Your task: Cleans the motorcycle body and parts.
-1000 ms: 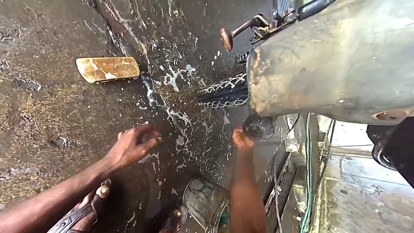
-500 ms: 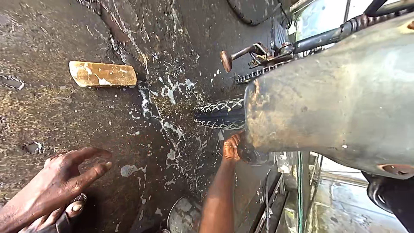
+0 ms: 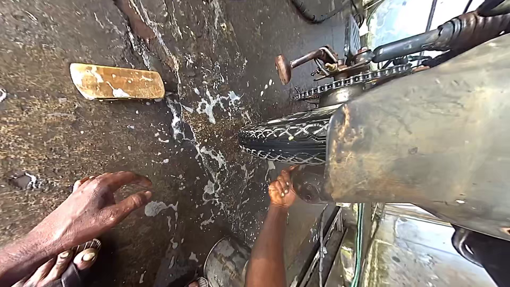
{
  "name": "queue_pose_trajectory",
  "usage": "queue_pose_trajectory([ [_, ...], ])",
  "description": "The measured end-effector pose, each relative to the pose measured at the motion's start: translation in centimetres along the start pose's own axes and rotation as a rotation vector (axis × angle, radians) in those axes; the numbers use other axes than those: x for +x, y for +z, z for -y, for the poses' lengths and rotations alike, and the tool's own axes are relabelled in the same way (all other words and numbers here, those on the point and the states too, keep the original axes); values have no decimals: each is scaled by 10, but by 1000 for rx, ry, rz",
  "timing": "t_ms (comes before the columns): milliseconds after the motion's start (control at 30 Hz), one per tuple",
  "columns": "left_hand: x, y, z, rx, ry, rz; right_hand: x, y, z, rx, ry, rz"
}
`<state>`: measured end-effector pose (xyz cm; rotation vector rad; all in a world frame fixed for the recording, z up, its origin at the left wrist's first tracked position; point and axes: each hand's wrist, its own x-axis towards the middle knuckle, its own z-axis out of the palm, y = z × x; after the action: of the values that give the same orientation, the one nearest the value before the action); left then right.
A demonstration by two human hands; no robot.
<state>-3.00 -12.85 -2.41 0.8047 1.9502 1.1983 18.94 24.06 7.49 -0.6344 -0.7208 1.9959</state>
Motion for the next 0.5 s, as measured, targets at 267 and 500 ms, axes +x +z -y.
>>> queue_pose_trajectory([
  [267, 5, -3, 6, -17, 15, -24, -8, 9, -23, 151, -15, 81],
  [500, 12, -8, -15, -15, 8, 4, -16, 27, -15, 115, -60, -117],
])
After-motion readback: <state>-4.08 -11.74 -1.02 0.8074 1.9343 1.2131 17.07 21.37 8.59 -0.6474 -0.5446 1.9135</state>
